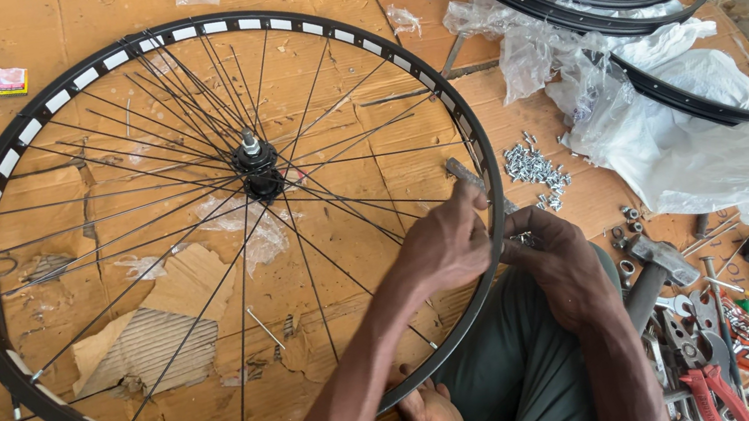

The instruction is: The person assembles a bicycle wheel by inserting spokes into the hub and rim, then tightening the nipples with a spoke wrench. The person works methodically around the wheel, ensuring each spoke is properly seated and tensioned.

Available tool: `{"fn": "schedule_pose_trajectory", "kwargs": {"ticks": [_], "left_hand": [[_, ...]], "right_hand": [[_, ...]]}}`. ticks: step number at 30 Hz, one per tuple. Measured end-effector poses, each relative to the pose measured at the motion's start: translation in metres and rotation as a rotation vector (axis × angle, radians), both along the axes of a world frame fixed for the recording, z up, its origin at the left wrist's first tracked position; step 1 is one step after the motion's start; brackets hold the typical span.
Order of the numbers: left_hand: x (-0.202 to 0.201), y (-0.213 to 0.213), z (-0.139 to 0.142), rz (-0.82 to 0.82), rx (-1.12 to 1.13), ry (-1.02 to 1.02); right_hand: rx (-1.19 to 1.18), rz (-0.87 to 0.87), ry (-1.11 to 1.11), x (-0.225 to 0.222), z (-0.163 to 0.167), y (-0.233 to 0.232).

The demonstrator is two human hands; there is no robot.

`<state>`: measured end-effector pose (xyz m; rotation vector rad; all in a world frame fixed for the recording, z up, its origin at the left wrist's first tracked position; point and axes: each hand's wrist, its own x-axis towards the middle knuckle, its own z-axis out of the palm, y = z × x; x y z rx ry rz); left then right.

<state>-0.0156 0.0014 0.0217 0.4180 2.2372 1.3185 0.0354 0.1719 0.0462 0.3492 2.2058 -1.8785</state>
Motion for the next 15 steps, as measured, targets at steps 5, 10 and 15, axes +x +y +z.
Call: {"fn": "schedule_pose_trajectory", "kwargs": {"ticks": [5, 10, 15], "left_hand": [[-0.001, 0.010, -0.006, 0.035, -0.048, 0.126], [-0.002, 0.008, -0.016, 0.028, 0.020, 0.084], [0.000, 0.009, -0.013, 0.121, 0.063, 0.170]], "right_hand": [[0.042, -0.004, -0.014, 0.000, 0.001, 0.001], [0.040, -0.040, -0.031, 0.000, 0.003, -0.003], [-0.002, -0.055, -0.037, 0.001, 0.007, -0.006]]}}
